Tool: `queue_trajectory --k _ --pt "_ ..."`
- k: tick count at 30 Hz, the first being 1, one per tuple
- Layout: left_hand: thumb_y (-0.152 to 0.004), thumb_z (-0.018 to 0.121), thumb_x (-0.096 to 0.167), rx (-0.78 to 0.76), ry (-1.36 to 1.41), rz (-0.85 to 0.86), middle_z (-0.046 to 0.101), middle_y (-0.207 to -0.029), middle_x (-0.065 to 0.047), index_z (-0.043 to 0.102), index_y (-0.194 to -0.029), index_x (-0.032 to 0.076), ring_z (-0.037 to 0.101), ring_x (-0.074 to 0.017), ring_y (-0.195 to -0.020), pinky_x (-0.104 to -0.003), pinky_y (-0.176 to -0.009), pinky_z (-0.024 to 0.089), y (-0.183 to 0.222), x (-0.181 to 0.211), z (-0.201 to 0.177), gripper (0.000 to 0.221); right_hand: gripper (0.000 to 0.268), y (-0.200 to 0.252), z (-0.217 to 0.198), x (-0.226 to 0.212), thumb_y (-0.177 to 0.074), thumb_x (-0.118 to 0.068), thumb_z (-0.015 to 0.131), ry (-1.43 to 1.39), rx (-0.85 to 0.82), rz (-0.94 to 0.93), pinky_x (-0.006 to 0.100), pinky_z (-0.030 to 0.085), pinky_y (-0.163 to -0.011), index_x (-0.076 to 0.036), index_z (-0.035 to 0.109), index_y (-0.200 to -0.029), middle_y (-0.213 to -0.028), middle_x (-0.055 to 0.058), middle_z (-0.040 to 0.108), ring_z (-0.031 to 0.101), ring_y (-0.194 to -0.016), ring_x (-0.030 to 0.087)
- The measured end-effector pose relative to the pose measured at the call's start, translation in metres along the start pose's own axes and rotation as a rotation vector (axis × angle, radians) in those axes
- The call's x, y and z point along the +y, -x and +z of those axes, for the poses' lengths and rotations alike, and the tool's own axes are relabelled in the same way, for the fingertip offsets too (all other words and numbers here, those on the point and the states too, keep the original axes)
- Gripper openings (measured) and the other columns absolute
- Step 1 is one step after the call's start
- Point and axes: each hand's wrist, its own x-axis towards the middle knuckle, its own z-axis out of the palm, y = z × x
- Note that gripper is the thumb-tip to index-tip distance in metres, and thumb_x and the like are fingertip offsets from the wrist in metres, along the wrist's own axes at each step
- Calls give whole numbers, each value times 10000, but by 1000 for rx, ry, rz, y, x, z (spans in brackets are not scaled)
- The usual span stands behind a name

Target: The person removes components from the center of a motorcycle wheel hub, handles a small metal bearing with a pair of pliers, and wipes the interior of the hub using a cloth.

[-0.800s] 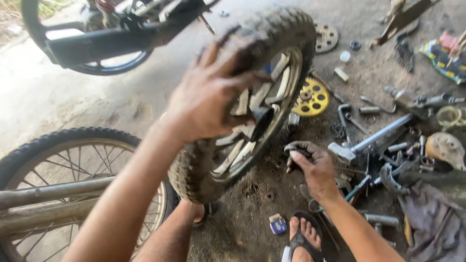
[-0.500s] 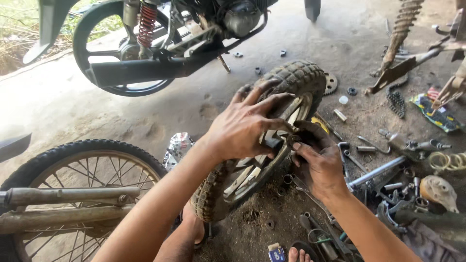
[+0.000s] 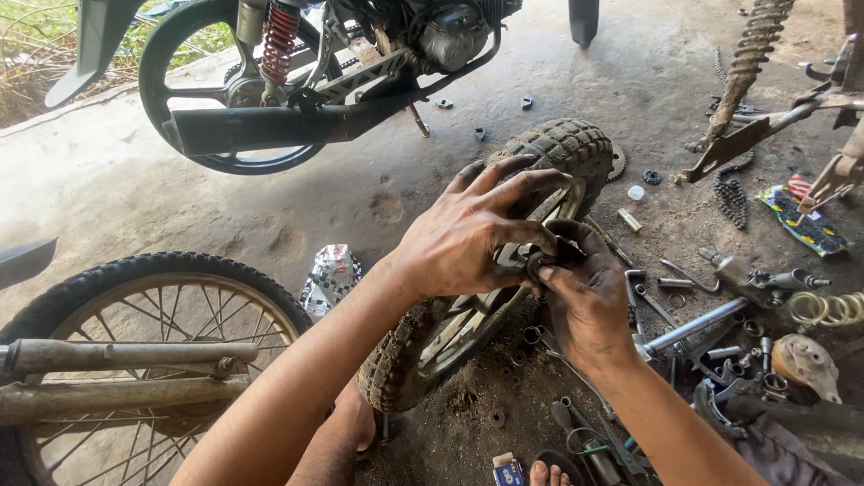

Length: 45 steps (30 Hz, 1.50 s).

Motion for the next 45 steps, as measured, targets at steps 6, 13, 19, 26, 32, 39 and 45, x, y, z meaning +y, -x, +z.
queue_trajectory --k 6,13,19,26,32,39,45 --pt "-688 721 466 2 -33 28 241 -1381 -86 642 -1044 285 254 -354 -1267 -568 -920 340 2 0 0 407 451 2 4 -2 -665 -26 614 -14 4 57 264 445 -566 -19 483 -1097 -979 96 556 541 -799 197" --pt "-751 654 458 11 -20 42 244 -1383 -78 645 -1031 306 304 -353 -1241 -531 -925 324 3 3 0 319 420 2 1 -4 -671 -21 610 32 -24 5 296 466 -622 -33 474 -1068 -938 76 541 534 -799 195" --pt "-750 671 372 27 -27 53 226 -1398 -83 631 -1068 306 292 -345 -1266 -521 -928 351 3 3 1 327 397 1 -1 -1 -676 -41 614 17 -47 -45 262 460 -559 -51 479 -1049 -906 65 559 535 -749 158" --pt "-737 678 391 39 -28 62 238 -1388 -83 642 -1043 299 309 -342 -1257 -512 -946 335 1 5 2 322 368 3 -3 -2 -693 15 573 5 -41 -40 255 435 -550 -62 478 -1039 -896 71 548 516 -739 154" --pt "-712 698 360 41 -28 60 238 -1388 -84 644 -1048 291 294 -344 -1268 -514 -937 354 1 6 2 348 372 3 -5 0 -691 7 566 37 -32 -57 276 447 -569 -52 469 -1046 -914 78 544 515 -761 164" --pt "-717 687 353 71 -10 82 271 -1371 -90 656 -1005 281 337 -324 -1245 -486 -939 332 0 7 1 299 379 2 -4 4 -675 8 583 -63 -27 -80 280 457 -601 -52 461 -1029 -903 74 538 526 -743 148" --pt "-725 678 356 55 -2 69 262 -1375 -95 660 -992 270 352 -330 -1230 -491 -916 347 -1 11 -1 281 377 4 -5 0 -675 22 571 45 -2 -78 301 479 -627 -52 467 -1030 -899 74 550 527 -784 167"
